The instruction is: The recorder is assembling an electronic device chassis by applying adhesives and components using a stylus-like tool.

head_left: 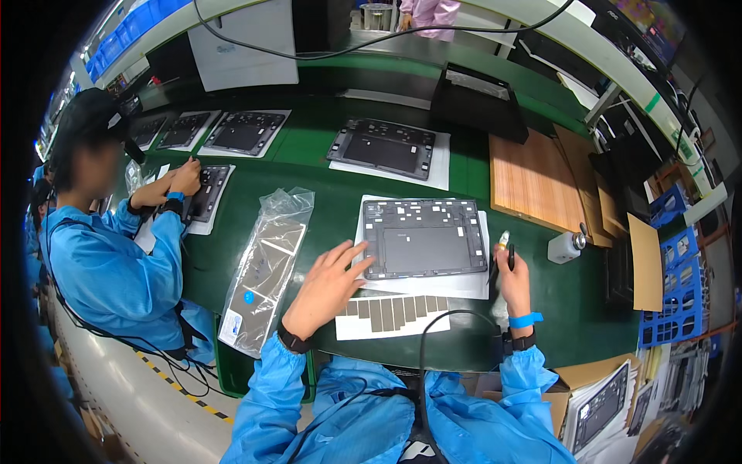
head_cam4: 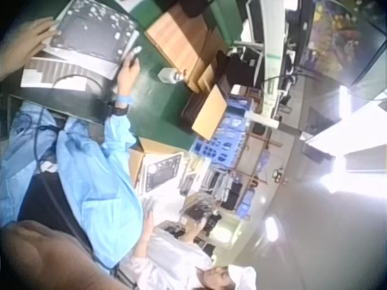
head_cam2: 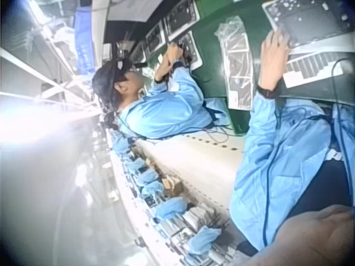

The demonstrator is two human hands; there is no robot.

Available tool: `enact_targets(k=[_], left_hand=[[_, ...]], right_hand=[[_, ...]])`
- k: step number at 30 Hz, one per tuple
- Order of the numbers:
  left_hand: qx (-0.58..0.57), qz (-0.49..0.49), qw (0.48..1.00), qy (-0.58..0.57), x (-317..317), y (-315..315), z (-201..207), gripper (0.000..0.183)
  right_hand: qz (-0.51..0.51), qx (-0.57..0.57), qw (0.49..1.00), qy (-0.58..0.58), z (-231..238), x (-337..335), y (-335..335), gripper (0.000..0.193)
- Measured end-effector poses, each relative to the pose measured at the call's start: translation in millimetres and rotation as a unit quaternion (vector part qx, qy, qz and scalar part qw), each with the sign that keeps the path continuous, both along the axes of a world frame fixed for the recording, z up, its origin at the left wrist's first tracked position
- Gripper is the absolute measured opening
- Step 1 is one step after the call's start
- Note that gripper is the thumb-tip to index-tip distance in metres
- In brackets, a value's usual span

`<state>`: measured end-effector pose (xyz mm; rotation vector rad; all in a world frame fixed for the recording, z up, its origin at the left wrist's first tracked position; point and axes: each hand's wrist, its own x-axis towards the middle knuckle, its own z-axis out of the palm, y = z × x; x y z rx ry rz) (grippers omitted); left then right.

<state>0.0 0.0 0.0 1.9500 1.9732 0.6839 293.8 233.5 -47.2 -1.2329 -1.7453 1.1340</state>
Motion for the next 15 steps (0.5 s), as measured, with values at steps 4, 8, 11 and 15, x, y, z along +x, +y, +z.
enact_targets(k=[4,8,11,15], left_hand=[[0.019,0.058,0.989,0.138,-10,-7,-35,0.058],[0.027,0.1,0.987,0.124,6,0,-33,0.058],[0.026,0.089,0.987,0.128,-3,-2,-34,0.053],[-0.056,0.048,0.995,0.061,-9,2,-13,0.054]], right_hand=[[0.034,-0.032,0.999,-0.022,-4,8,-30,0.03],[0.034,-0.021,0.999,0.018,10,30,-38,0.03],[0.001,-0.093,0.992,0.086,48,22,-29,0.028],[0.165,0.063,0.983,-0.055,70,-29,8,0.028]])
